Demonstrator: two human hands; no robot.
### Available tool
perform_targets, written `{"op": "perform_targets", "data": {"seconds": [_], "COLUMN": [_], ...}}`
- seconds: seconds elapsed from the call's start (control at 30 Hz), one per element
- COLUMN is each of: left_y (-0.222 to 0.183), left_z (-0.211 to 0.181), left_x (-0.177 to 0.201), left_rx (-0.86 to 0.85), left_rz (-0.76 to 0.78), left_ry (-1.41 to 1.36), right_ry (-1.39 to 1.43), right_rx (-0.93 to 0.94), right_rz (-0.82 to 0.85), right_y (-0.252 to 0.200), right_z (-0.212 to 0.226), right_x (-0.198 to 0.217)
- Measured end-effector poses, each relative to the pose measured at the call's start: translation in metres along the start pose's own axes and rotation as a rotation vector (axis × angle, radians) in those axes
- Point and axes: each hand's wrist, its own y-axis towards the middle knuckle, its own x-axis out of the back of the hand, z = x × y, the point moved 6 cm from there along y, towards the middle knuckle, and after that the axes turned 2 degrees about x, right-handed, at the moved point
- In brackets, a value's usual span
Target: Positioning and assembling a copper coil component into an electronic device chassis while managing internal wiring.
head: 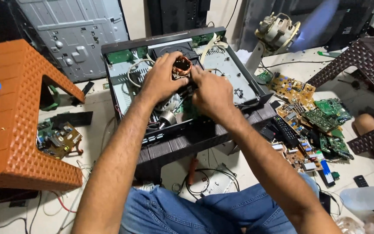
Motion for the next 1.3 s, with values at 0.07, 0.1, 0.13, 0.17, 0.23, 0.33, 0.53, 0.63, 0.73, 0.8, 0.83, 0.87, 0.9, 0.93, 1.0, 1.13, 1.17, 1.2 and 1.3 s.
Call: {"op": "perform_targets", "data": {"seconds": [0.07, 0.1, 0.13, 0.17, 0.23, 0.33, 0.53, 0.63, 0.73, 0.8, 0.83, 0.87, 0.9, 0.93, 1.0, 1.13, 1.17, 1.2, 1.3], "left_y": [-0.001, -0.001, 0.000, 0.000, -0.008, -0.003, -0.006, 0.003, -0.010, -0.004, -0.001, 0.000, 0.000, -0.001, -0.001, 0.002, 0.006, -0.005, -0.004], "left_z": [0.000, 0.000, -0.002, -0.004, -0.009, -0.013, -0.004, -0.007, -0.009, -0.011, -0.009, -0.004, 0.002, 0.000, -0.006, -0.010, -0.010, -0.009, -0.013], "left_x": [-0.001, -0.001, 0.000, 0.002, 0.003, 0.012, 0.006, 0.010, 0.003, 0.009, 0.009, 0.005, -0.001, 0.000, 0.008, 0.011, 0.013, 0.005, 0.009], "left_rx": [-0.008, -0.011, -0.008, 0.011, 0.039, 0.074, -0.008, -0.024, 0.034, 0.010, -0.004, 0.027, 0.058, 0.070, -0.011, -0.024, -0.014, 0.018, 0.012], "left_rz": [0.009, 0.017, 0.019, 0.013, 0.015, 0.018, -0.013, -0.016, 0.011, -0.019, -0.027, -0.012, 0.002, 0.017, -0.014, -0.008, -0.015, 0.002, -0.003], "left_ry": [0.013, 0.022, 0.018, 0.008, -0.003, -0.078, 0.009, 0.022, 0.003, 0.003, 0.012, -0.003, -0.019, -0.026, 0.009, -0.003, -0.008, -0.023, -0.087], "right_ry": [-0.003, -0.009, -0.010, 0.041, 0.099, -0.090, -0.079, -0.118, -0.050, -0.132, -0.134, -0.099, -0.064, -0.059, -0.057, -0.192, -0.124, -0.044, -0.013], "right_rx": [0.018, 0.040, 0.039, -0.012, -0.064, 0.083, 0.026, 0.019, -0.006, 0.066, 0.064, 0.042, 0.021, 0.017, 0.045, 0.112, 0.065, 0.013, 0.013], "right_rz": [-0.022, -0.037, -0.033, -0.031, -0.018, -0.107, -0.075, -0.054, 0.029, -0.124, -0.142, -0.089, -0.036, -0.018, -0.082, -0.213, -0.122, 0.001, -0.018], "right_y": [-0.013, -0.018, -0.008, 0.001, -0.002, -0.009, -0.004, -0.012, -0.010, -0.011, -0.012, -0.014, -0.017, -0.012, 0.003, -0.019, -0.006, -0.007, 0.006], "right_z": [0.011, 0.017, 0.007, -0.007, -0.011, 0.017, 0.011, 0.021, 0.008, 0.018, 0.019, 0.018, 0.017, 0.010, 0.001, 0.027, 0.015, 0.005, -0.001], "right_x": [0.014, 0.022, 0.009, -0.005, -0.008, 0.026, 0.009, 0.024, 0.007, 0.023, 0.020, 0.013, 0.004, 0.004, 0.008, 0.032, 0.024, 0.007, -0.018]}}
